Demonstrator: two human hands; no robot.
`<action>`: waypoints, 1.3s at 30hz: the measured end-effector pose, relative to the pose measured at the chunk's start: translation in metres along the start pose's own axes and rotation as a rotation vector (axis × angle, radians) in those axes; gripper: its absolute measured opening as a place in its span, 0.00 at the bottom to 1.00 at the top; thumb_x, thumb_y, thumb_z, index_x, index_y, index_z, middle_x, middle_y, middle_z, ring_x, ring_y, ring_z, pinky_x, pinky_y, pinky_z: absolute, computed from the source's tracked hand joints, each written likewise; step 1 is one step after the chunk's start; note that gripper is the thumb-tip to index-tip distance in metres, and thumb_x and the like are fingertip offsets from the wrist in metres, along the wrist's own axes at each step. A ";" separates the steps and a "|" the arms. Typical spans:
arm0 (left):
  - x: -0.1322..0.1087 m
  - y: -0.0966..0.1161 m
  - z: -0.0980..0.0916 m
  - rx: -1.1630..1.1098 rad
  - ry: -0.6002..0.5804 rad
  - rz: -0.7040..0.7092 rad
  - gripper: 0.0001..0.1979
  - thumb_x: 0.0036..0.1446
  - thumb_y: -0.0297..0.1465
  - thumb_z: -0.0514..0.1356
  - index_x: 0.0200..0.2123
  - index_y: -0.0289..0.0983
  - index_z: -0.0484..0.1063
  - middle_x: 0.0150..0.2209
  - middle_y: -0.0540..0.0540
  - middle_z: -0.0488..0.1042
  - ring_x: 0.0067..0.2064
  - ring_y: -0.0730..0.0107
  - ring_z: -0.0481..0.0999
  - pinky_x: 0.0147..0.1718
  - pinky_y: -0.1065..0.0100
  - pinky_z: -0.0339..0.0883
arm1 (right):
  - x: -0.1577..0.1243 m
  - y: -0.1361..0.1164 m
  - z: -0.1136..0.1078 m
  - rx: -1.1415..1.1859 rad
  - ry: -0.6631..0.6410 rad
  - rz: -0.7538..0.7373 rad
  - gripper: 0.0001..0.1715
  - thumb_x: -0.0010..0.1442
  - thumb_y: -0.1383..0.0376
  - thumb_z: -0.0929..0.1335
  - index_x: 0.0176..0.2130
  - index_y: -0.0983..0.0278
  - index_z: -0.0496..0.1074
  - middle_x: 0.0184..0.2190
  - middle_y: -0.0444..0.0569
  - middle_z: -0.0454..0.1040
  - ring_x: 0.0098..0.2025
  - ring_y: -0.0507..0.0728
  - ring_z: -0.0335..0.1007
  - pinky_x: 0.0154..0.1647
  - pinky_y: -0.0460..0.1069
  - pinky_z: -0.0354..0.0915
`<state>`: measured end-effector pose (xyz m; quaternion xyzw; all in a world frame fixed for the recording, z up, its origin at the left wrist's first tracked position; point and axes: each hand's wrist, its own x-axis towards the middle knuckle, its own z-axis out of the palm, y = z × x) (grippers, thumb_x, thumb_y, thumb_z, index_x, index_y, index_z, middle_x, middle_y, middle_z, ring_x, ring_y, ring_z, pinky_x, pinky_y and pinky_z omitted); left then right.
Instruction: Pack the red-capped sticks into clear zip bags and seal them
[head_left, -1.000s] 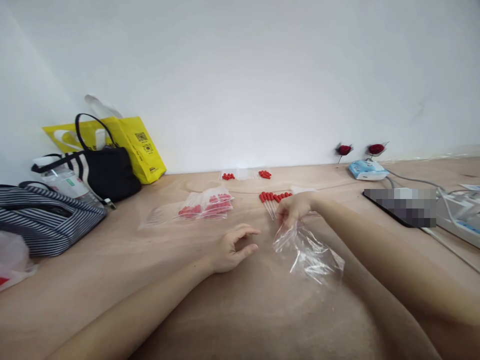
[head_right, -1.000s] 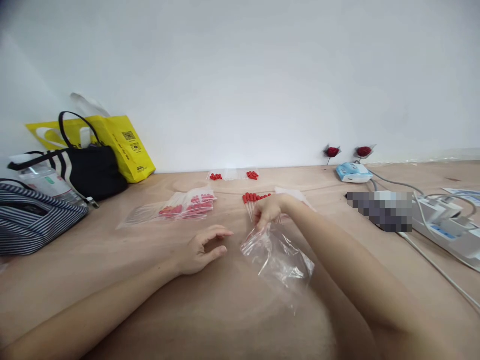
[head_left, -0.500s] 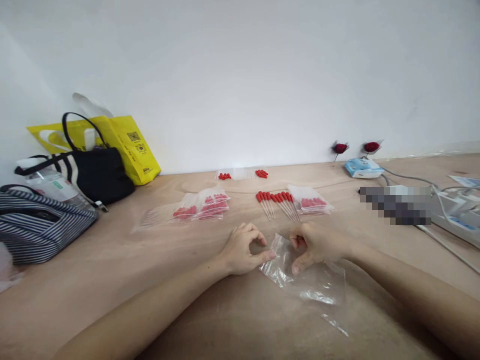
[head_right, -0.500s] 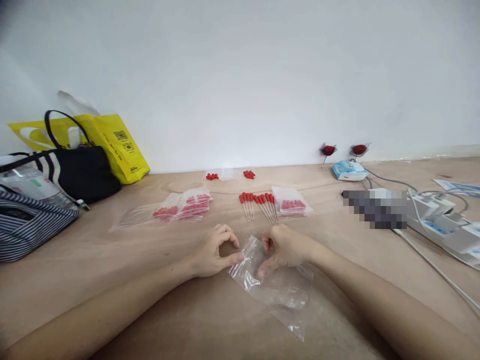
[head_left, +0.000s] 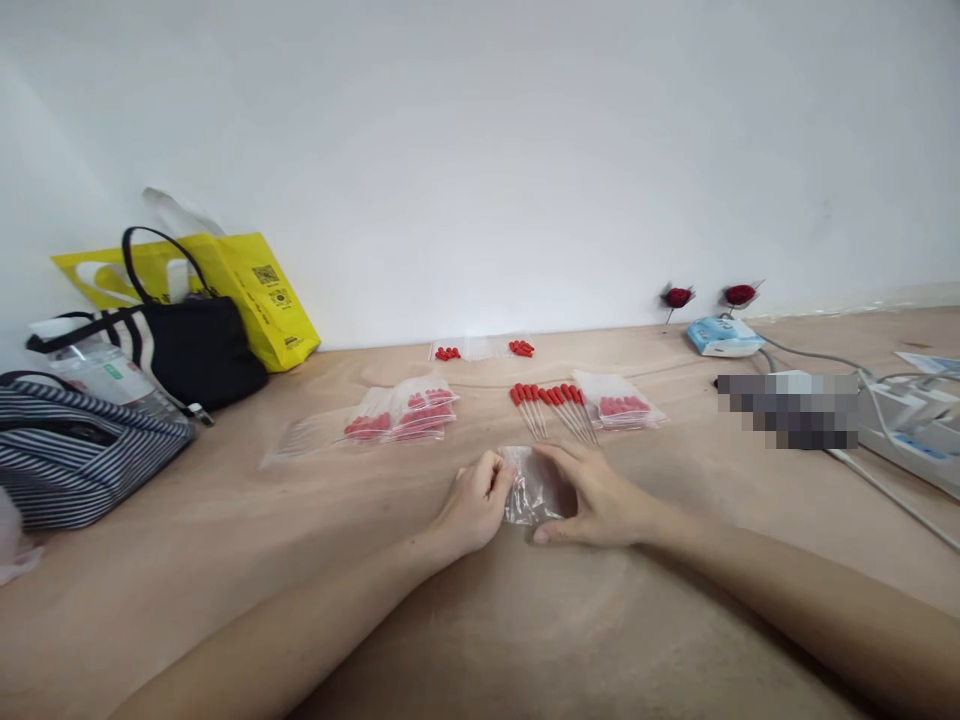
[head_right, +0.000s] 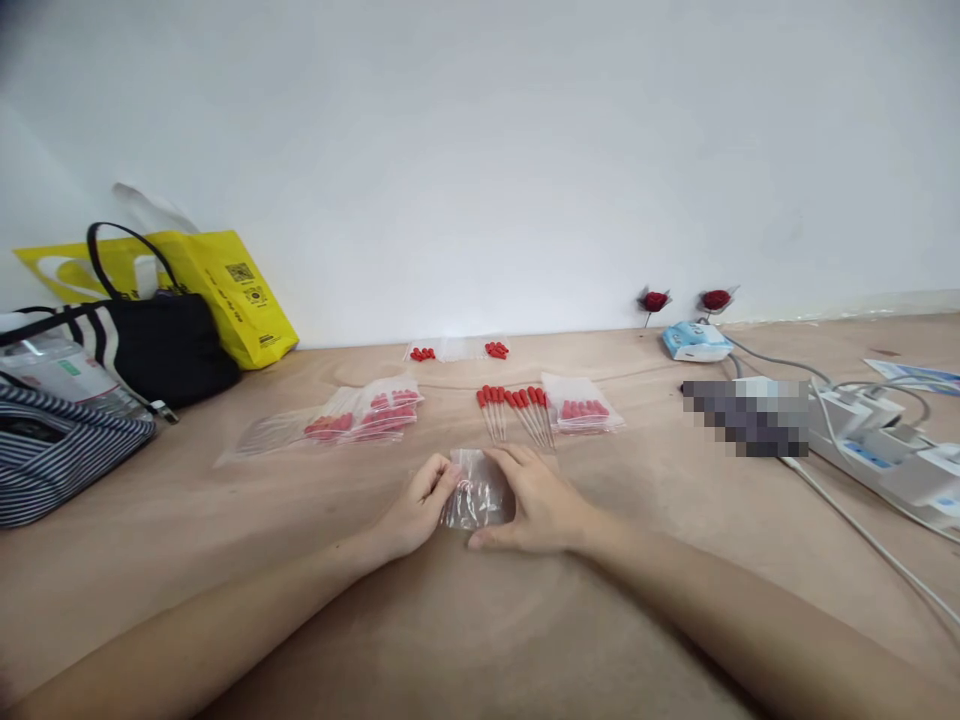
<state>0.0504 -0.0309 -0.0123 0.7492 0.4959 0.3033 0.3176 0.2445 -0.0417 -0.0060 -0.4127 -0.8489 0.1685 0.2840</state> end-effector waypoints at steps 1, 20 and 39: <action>-0.002 0.003 -0.001 0.000 -0.027 0.020 0.16 0.59 0.40 0.45 0.29 0.37 0.65 0.29 0.50 0.72 0.30 0.70 0.69 0.31 0.70 0.61 | -0.003 0.000 0.005 -0.017 0.003 0.011 0.51 0.40 0.45 0.69 0.56 0.65 0.53 0.53 0.59 0.60 0.54 0.65 0.56 0.51 0.59 0.55; 0.144 -0.019 -0.022 0.814 -0.142 0.490 0.17 0.54 0.20 0.48 0.45 0.38 0.65 0.45 0.42 0.61 0.43 0.63 0.65 0.41 0.65 0.61 | -0.017 0.021 -0.002 -0.001 -0.031 0.050 0.43 0.49 0.47 0.66 0.56 0.65 0.51 0.51 0.59 0.62 0.52 0.63 0.58 0.51 0.59 0.55; 0.123 -0.016 -0.065 0.861 -0.307 0.618 0.12 0.54 0.21 0.48 0.38 0.38 0.67 0.42 0.45 0.68 0.42 0.66 0.67 0.42 0.67 0.59 | -0.016 0.023 -0.005 -0.016 -0.048 0.022 0.42 0.49 0.48 0.65 0.57 0.64 0.52 0.52 0.58 0.61 0.53 0.63 0.57 0.50 0.59 0.56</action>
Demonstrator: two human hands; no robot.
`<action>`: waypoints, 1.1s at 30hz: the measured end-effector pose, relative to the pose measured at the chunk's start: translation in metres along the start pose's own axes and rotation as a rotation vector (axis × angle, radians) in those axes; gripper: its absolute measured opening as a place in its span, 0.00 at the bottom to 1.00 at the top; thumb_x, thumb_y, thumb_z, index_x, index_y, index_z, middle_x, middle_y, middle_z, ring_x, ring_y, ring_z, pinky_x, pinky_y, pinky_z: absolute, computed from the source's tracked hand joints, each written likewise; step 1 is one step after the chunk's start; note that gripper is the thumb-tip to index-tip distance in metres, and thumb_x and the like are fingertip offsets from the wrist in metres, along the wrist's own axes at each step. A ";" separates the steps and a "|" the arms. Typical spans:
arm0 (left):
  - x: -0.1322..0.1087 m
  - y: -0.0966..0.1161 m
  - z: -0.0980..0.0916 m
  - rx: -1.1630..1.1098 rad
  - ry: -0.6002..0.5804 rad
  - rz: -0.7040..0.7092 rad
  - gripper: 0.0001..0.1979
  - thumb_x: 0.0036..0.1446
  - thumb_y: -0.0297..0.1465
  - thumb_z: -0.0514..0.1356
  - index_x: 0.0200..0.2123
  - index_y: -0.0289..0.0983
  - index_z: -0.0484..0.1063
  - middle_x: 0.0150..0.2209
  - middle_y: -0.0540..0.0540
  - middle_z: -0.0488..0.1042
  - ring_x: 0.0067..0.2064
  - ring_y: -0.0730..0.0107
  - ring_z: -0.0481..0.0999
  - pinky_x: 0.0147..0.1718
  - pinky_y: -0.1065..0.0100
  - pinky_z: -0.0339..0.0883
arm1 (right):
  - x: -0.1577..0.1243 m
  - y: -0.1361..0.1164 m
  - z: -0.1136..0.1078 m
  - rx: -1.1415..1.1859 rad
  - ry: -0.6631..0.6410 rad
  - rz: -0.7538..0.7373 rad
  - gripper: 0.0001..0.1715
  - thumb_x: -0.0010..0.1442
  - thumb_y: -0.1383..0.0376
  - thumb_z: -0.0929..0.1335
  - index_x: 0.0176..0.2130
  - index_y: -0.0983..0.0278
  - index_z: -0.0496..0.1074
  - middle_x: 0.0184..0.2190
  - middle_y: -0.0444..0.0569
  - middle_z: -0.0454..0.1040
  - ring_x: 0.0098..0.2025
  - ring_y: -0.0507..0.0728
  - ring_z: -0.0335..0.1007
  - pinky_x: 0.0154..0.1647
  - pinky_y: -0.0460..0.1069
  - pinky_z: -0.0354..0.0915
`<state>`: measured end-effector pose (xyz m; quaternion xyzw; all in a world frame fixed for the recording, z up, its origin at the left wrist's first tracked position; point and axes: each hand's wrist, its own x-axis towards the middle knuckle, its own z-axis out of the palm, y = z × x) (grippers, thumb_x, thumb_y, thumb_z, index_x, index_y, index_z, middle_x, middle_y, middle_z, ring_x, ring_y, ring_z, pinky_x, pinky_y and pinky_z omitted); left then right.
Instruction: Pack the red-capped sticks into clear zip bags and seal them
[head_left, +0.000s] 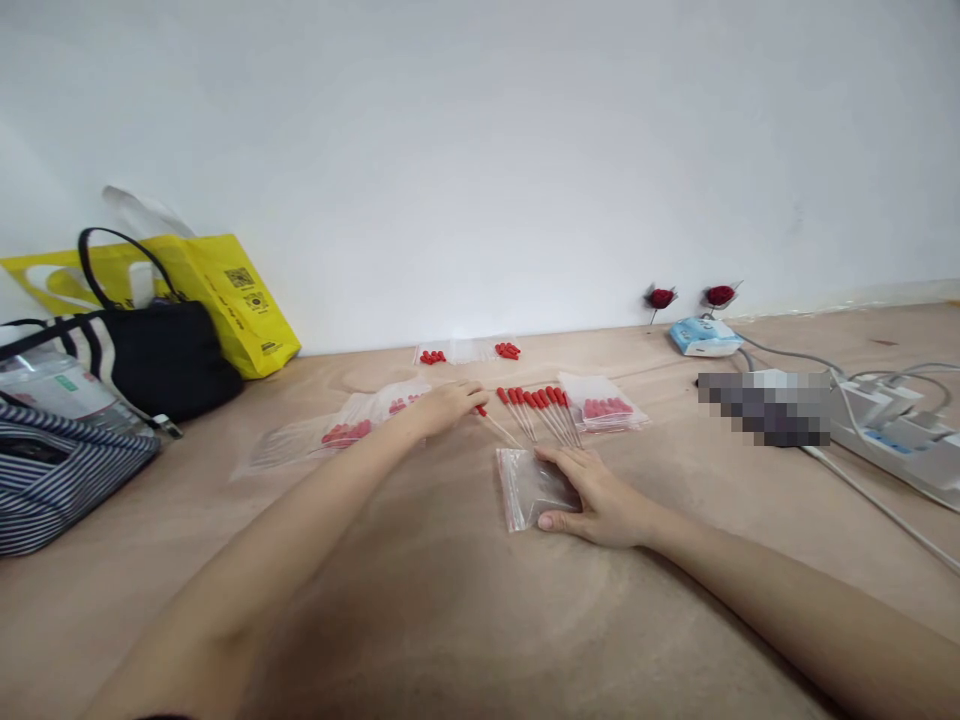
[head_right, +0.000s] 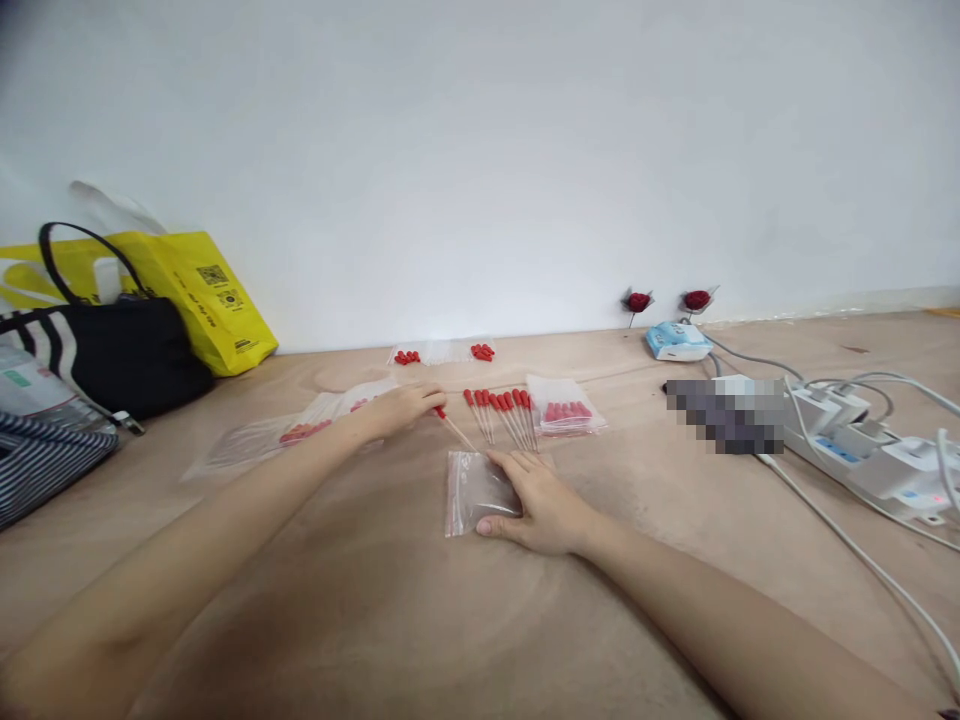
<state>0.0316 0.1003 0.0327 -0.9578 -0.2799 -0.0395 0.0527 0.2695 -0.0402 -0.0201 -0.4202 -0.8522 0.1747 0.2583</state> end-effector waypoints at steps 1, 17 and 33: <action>-0.017 0.002 -0.004 -0.018 0.020 -0.055 0.12 0.54 0.21 0.48 0.39 0.38 0.66 0.41 0.45 0.68 0.41 0.66 0.68 0.40 0.67 0.61 | 0.000 -0.001 0.000 -0.004 0.000 0.007 0.42 0.49 0.48 0.65 0.57 0.65 0.52 0.52 0.58 0.62 0.53 0.63 0.57 0.51 0.59 0.55; -0.122 0.064 0.006 -0.293 0.291 -0.277 0.07 0.59 0.31 0.47 0.34 0.38 0.64 0.32 0.48 0.70 0.33 0.70 0.70 0.32 0.69 0.64 | 0.003 -0.008 0.004 -0.030 0.036 0.019 0.39 0.50 0.49 0.65 0.56 0.62 0.54 0.51 0.57 0.64 0.52 0.63 0.59 0.50 0.59 0.55; -0.073 0.114 0.022 -0.978 0.409 -0.471 0.08 0.53 0.30 0.56 0.37 0.35 0.63 0.33 0.46 0.70 0.33 0.71 0.72 0.33 0.68 0.69 | 0.013 -0.016 0.008 -0.025 -0.010 -0.017 0.39 0.50 0.50 0.66 0.55 0.65 0.53 0.50 0.56 0.64 0.50 0.61 0.60 0.49 0.57 0.55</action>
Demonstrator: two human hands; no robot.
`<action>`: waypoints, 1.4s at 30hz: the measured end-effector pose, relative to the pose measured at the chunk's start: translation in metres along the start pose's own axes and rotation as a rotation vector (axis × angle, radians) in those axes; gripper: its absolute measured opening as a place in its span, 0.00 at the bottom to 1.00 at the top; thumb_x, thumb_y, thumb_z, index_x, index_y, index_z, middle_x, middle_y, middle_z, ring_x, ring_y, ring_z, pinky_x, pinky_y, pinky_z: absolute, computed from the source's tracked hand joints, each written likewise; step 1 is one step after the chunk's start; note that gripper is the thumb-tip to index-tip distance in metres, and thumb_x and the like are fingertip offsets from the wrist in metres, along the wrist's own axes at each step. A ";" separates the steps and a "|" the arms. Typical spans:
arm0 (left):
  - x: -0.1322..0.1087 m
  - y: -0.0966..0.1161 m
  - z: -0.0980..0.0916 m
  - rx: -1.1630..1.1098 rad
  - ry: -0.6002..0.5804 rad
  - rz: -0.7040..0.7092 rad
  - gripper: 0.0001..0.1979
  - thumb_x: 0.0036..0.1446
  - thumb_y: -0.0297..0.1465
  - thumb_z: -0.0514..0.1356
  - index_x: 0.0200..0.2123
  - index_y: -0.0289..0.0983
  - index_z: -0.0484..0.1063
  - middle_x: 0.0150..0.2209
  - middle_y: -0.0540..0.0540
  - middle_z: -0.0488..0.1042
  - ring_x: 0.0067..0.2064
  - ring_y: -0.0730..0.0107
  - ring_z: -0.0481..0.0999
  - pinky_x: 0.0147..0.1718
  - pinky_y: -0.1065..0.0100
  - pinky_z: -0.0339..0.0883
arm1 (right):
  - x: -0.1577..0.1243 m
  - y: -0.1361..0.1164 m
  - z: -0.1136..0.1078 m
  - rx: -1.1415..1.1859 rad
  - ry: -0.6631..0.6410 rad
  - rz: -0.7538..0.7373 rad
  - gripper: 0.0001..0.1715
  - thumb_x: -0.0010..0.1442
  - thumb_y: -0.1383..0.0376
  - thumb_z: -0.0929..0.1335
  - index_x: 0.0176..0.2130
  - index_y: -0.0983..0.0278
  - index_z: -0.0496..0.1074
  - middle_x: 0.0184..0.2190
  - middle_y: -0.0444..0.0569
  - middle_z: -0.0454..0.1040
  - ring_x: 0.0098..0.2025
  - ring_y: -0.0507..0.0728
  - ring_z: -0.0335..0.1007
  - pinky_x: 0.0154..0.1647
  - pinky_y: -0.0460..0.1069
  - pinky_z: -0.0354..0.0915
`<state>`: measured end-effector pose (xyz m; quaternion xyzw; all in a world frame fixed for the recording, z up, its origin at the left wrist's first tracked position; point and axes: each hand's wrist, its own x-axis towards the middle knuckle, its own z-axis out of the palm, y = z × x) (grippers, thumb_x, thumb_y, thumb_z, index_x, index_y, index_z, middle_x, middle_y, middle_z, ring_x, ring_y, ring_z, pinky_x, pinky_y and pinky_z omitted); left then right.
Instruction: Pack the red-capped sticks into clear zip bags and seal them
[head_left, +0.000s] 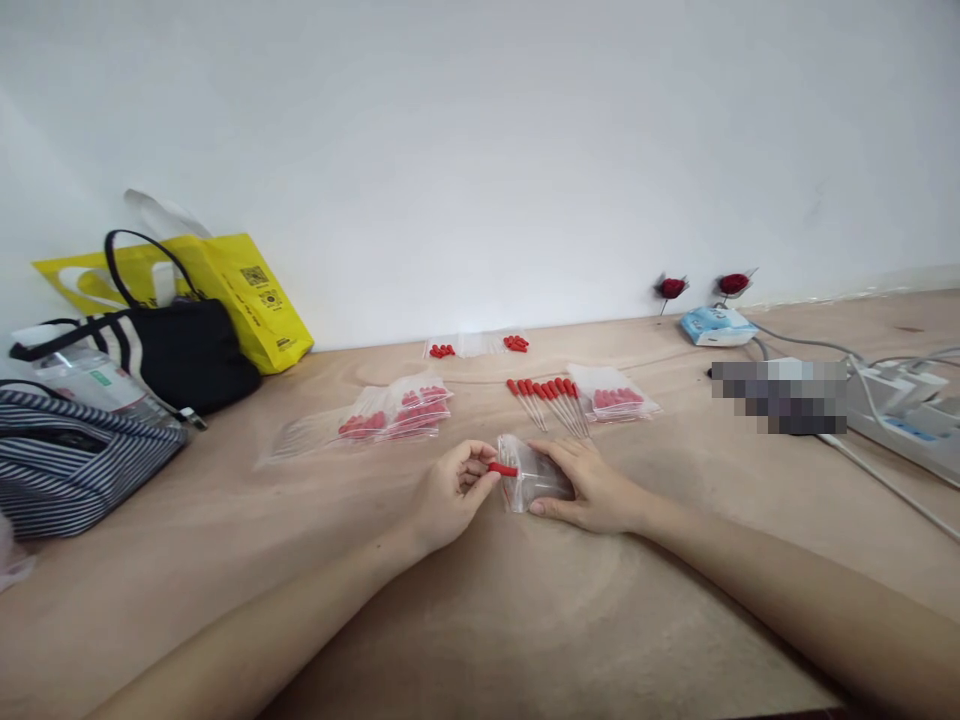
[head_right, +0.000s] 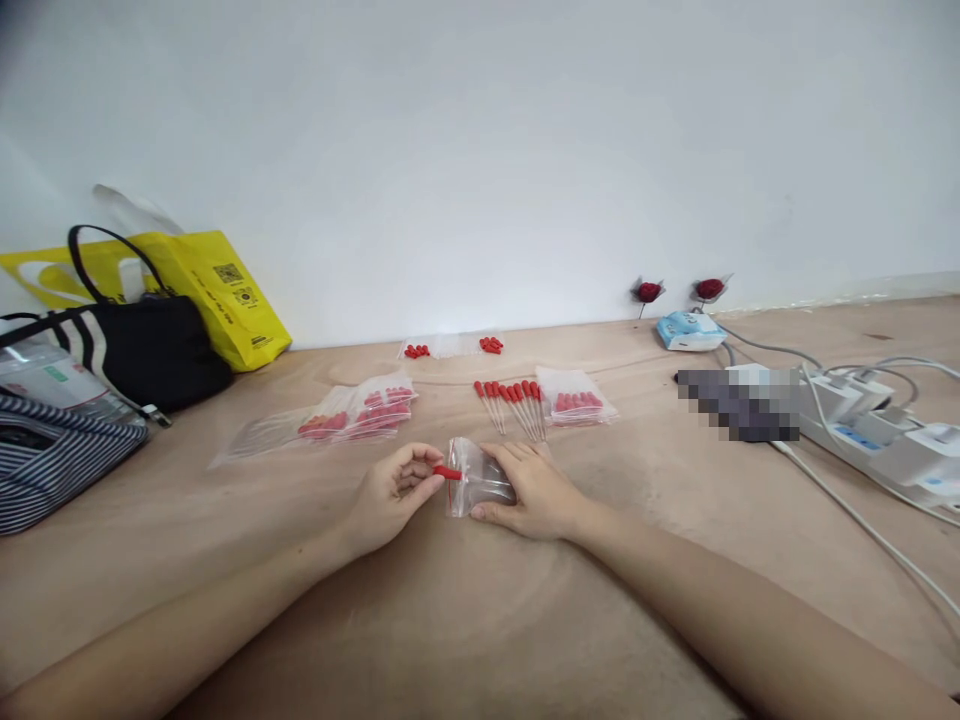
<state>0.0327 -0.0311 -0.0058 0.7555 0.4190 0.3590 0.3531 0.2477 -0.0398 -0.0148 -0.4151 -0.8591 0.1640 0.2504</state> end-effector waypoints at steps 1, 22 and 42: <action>0.001 -0.001 0.002 -0.060 -0.004 -0.027 0.09 0.52 0.30 0.56 0.37 0.35 0.63 0.33 0.46 0.70 0.34 0.70 0.73 0.33 0.68 0.68 | 0.000 0.000 0.000 -0.002 -0.001 -0.001 0.39 0.50 0.50 0.66 0.55 0.65 0.53 0.50 0.56 0.65 0.50 0.61 0.60 0.48 0.57 0.55; 0.017 0.002 0.000 0.210 -0.278 0.110 0.07 0.46 0.33 0.62 0.25 0.34 0.72 0.25 0.51 0.70 0.29 0.74 0.69 0.28 0.75 0.60 | -0.021 0.027 -0.026 0.071 -0.088 -0.068 0.47 0.43 0.47 0.69 0.56 0.63 0.55 0.54 0.56 0.60 0.54 0.62 0.57 0.53 0.57 0.56; 0.150 -0.024 -0.018 0.793 -0.218 0.218 0.18 0.50 0.22 0.55 0.46 0.37 0.67 0.46 0.42 0.67 0.47 0.62 0.67 0.47 0.64 0.59 | -0.018 0.017 -0.030 0.098 -0.170 -0.106 0.38 0.48 0.49 0.67 0.53 0.65 0.61 0.52 0.56 0.62 0.53 0.60 0.58 0.53 0.55 0.57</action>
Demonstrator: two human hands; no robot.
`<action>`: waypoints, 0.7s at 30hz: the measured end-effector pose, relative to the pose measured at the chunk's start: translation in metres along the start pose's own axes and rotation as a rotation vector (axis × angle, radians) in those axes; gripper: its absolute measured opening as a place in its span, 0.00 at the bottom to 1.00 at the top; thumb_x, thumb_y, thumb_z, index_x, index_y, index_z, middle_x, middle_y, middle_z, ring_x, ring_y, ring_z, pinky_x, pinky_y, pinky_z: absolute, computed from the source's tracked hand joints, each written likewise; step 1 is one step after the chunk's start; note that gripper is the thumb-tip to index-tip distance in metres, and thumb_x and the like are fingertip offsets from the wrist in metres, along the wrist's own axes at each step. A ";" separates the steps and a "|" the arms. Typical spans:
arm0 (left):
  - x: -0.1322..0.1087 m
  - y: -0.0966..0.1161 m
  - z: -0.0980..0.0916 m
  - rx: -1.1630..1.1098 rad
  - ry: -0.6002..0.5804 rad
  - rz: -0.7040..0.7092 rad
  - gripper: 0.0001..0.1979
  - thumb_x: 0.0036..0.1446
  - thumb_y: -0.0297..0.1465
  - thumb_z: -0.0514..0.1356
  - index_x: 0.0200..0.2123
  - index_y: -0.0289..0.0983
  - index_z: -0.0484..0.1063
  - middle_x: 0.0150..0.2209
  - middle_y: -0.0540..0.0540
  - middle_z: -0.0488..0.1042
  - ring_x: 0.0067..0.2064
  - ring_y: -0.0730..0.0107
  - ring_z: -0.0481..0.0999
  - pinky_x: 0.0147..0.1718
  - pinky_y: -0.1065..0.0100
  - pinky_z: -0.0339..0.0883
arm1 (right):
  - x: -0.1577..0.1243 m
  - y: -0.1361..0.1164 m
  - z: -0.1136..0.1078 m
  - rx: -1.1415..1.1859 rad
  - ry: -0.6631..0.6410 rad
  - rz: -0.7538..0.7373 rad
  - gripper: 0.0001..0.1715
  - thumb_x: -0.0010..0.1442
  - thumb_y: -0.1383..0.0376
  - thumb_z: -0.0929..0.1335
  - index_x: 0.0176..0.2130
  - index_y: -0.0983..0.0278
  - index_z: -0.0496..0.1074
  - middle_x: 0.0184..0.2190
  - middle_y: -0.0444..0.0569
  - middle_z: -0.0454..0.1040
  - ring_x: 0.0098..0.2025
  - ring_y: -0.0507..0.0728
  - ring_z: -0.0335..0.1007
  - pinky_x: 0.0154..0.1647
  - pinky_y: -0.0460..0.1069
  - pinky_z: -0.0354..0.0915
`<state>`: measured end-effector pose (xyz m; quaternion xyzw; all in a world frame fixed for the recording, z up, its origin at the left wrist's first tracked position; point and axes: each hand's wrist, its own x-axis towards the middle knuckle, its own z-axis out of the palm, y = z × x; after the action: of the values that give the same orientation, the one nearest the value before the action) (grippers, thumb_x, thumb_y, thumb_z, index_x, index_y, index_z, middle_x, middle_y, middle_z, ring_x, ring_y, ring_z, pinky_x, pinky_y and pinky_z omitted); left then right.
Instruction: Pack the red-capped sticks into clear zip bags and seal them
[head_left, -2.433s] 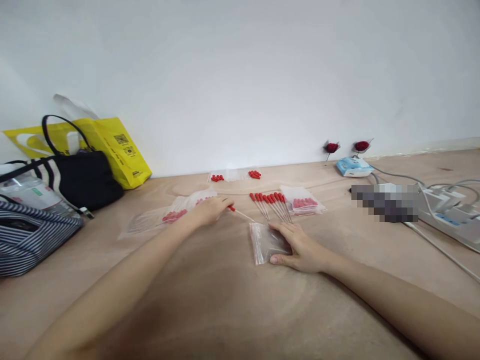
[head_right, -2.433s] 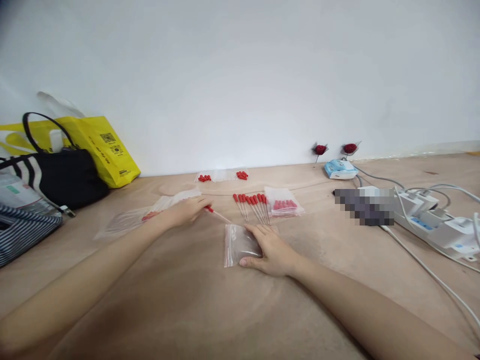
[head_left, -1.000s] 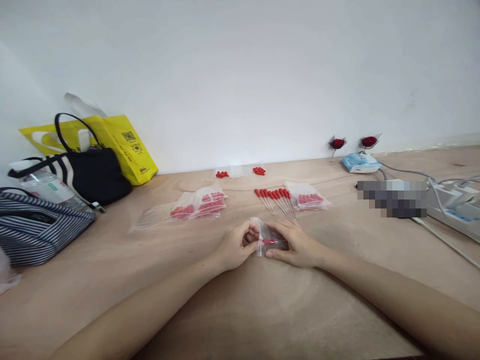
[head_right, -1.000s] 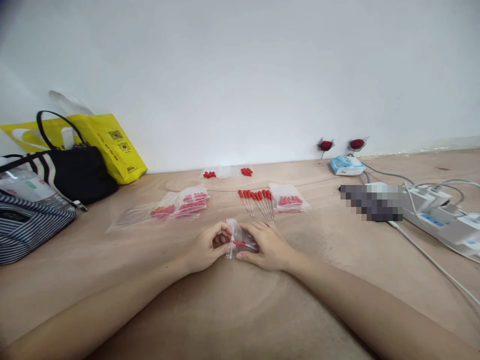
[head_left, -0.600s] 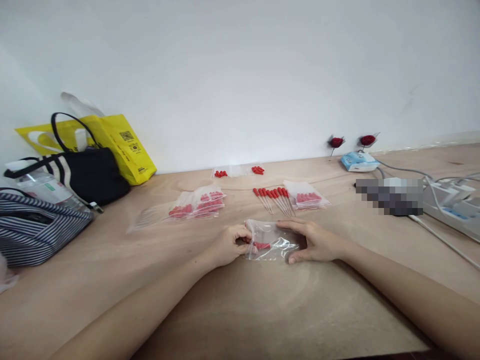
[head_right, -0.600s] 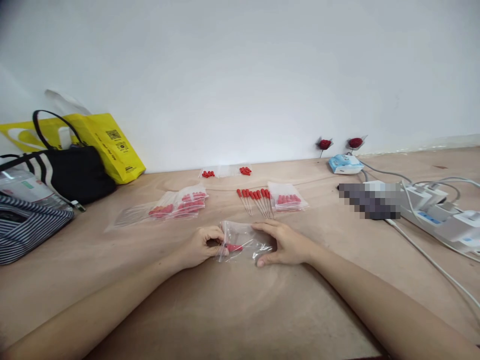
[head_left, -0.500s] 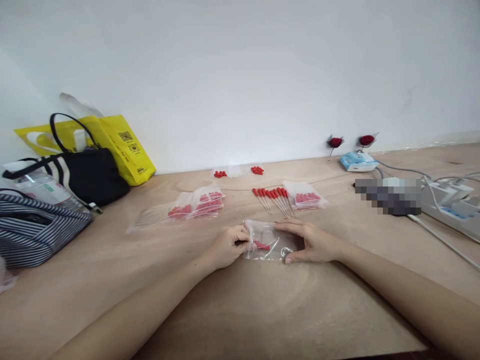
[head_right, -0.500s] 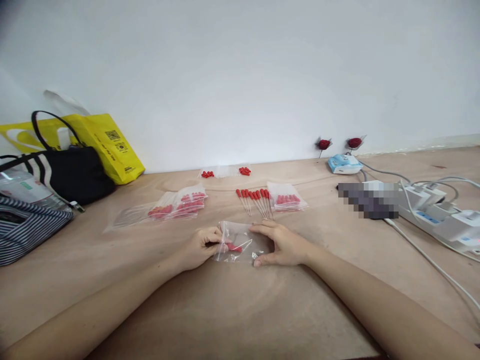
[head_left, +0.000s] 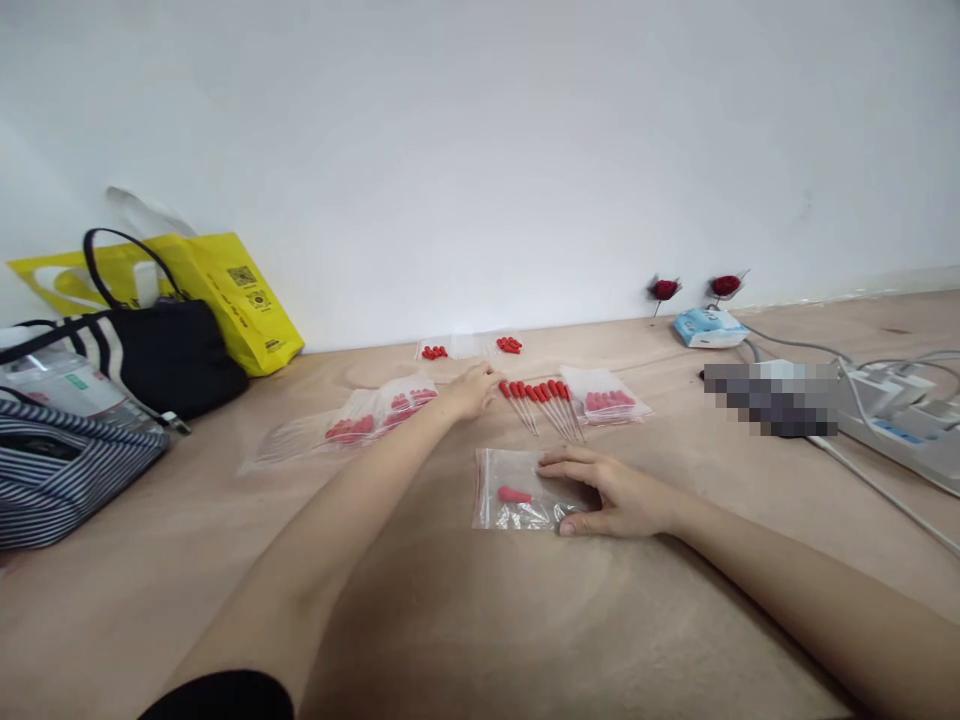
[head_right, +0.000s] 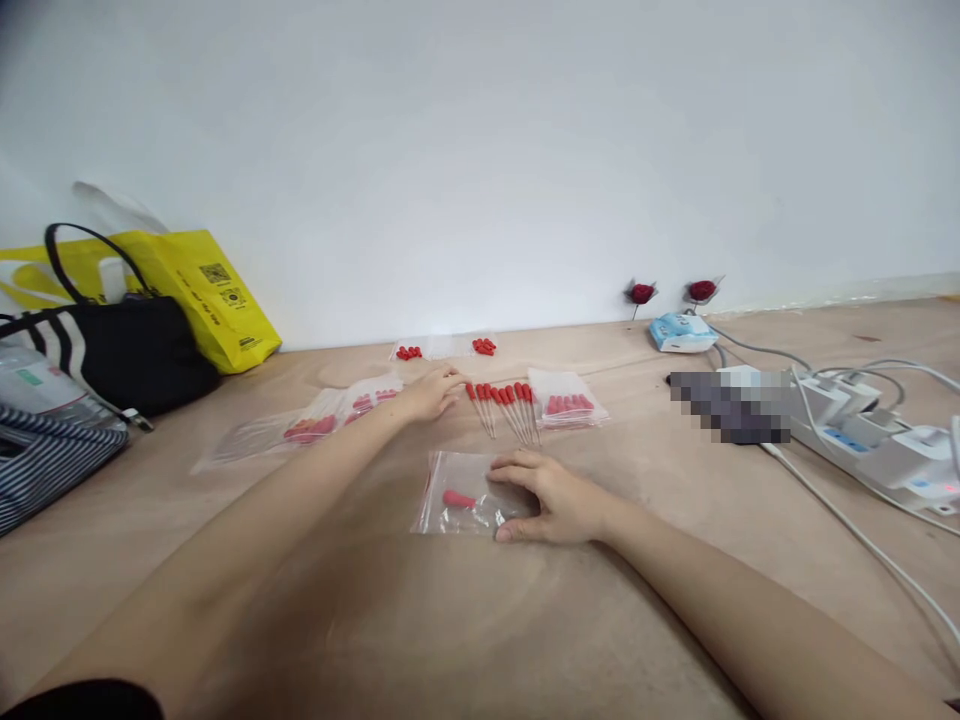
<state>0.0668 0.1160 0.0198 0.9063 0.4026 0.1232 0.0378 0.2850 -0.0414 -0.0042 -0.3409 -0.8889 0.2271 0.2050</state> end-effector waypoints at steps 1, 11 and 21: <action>0.009 -0.004 0.004 0.004 -0.008 0.012 0.18 0.49 0.22 0.55 0.45 0.37 0.67 0.46 0.42 0.66 0.48 0.61 0.66 0.47 0.63 0.59 | 0.000 0.000 0.000 -0.003 -0.002 0.006 0.38 0.48 0.49 0.67 0.53 0.65 0.61 0.52 0.56 0.62 0.53 0.60 0.58 0.53 0.56 0.57; 0.015 -0.017 -0.003 -0.106 -0.089 0.074 0.02 0.47 0.26 0.59 0.27 0.34 0.68 0.27 0.48 0.71 0.31 0.68 0.70 0.32 0.70 0.64 | -0.001 0.001 0.000 0.002 -0.009 0.025 0.38 0.48 0.49 0.67 0.53 0.64 0.61 0.53 0.56 0.61 0.54 0.61 0.57 0.53 0.56 0.57; -0.133 -0.016 -0.045 -0.485 0.317 -0.094 0.10 0.52 0.34 0.56 0.37 0.35 0.67 0.37 0.45 0.74 0.37 0.68 0.74 0.38 0.67 0.68 | -0.001 0.003 0.001 -0.005 -0.015 0.012 0.38 0.48 0.49 0.67 0.53 0.65 0.62 0.52 0.56 0.61 0.54 0.60 0.57 0.54 0.56 0.57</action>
<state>-0.0419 0.0269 0.0350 0.8205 0.4039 0.3541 0.1957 0.2867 -0.0398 -0.0067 -0.3450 -0.8889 0.2286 0.1963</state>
